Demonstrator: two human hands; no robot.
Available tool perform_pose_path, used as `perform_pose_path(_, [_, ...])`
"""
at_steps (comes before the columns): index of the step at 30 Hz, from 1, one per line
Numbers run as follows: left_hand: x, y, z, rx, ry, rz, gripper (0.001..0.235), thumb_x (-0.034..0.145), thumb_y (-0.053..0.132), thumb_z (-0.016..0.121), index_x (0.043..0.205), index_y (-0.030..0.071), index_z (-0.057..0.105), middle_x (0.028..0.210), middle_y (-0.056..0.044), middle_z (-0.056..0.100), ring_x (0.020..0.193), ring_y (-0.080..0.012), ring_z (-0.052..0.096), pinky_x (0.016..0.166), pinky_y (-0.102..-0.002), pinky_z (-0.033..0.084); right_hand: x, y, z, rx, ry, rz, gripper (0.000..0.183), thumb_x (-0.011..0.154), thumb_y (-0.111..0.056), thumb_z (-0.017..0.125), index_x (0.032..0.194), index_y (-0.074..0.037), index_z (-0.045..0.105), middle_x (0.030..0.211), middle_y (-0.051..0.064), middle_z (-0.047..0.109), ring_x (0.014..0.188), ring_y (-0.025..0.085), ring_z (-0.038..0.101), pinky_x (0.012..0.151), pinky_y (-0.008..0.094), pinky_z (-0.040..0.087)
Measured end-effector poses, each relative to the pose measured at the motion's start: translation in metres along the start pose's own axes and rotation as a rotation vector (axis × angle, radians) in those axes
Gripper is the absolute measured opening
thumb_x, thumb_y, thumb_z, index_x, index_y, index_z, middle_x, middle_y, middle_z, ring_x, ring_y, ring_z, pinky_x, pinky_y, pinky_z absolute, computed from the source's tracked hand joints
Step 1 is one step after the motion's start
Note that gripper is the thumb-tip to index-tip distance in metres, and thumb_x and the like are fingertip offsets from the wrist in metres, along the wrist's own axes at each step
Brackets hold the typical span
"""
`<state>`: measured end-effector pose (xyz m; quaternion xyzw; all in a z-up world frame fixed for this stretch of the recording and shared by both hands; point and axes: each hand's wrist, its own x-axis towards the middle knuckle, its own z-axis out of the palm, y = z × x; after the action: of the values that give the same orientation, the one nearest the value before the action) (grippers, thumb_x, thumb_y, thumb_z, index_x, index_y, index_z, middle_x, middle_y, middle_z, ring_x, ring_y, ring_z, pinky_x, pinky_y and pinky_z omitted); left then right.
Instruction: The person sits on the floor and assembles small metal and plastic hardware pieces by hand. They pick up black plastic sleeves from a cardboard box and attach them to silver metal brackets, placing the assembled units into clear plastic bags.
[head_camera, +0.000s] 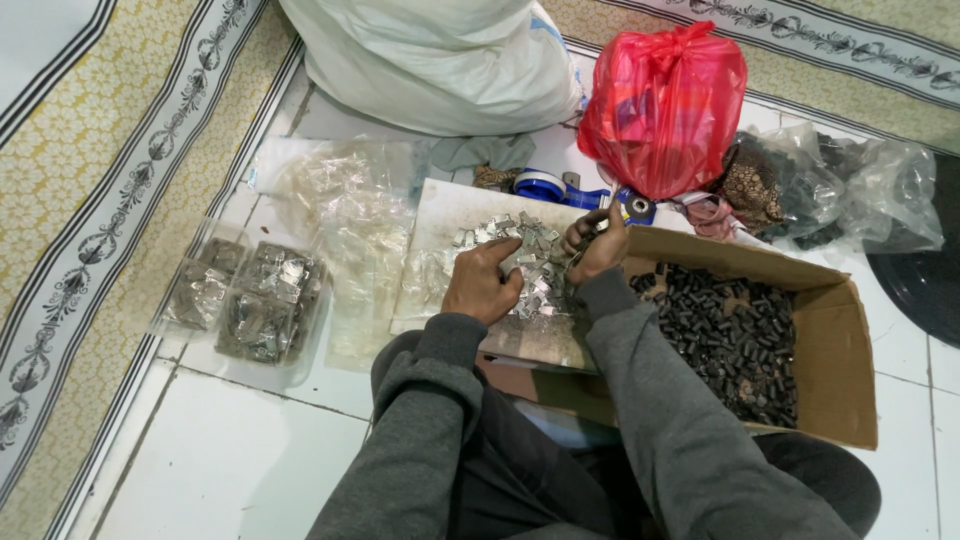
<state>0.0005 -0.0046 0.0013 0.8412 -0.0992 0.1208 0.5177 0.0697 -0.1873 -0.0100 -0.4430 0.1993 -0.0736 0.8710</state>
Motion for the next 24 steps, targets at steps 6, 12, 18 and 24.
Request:
perform_pose_path(6, [0.0,-0.001,0.003,-0.05,0.024,-0.019,0.04,0.075,0.005,0.072,0.114,0.004,0.079,0.102,-0.025,0.077,0.066,-0.0364,0.074,0.055,-0.04,0.059,-0.019,-0.016,0.043,0.227,-0.146,0.154,0.039,0.099,-0.046,0.057,0.071,-0.02,0.046,0.058,-0.005,0.034,0.045,0.012,0.037,0.04,0.026,0.029])
perform_pose_path(12, [-0.001,0.016,-0.005,-0.127,0.026,-0.126,0.047,0.073,0.008,0.071,0.119,0.002,0.076,0.088,-0.023,0.076,0.063,-0.031,0.073,0.054,-0.04,0.059,-0.046,0.012,0.06,0.178,-0.317,-0.115,0.027,0.095,-0.019,0.062,0.073,-0.015,0.046,0.06,0.0,0.032,0.044,0.014,0.036,0.039,0.027,0.029])
perform_pose_path(18, [0.001,0.02,-0.008,-0.119,-0.045,-0.144,0.053,0.071,0.011,0.074,0.123,0.0,0.074,0.076,-0.02,0.073,0.063,-0.0328,0.073,0.053,-0.042,0.06,-0.045,0.024,0.053,0.162,-0.378,-0.26,0.028,0.087,-0.01,0.066,0.074,-0.014,0.042,0.059,0.004,0.036,0.044,0.018,0.041,0.037,0.028,0.031])
perform_pose_path(24, [0.001,0.031,-0.015,-0.105,-0.077,-0.176,0.057,0.071,0.01,0.073,0.126,-0.003,0.072,0.072,-0.021,0.071,0.067,-0.0344,0.074,0.058,-0.045,0.062,-0.049,0.022,0.053,0.149,-0.4,-0.281,0.024,0.083,-0.013,0.064,0.07,-0.011,0.043,0.059,0.008,0.037,0.046,0.02,0.043,0.038,0.032,0.032])
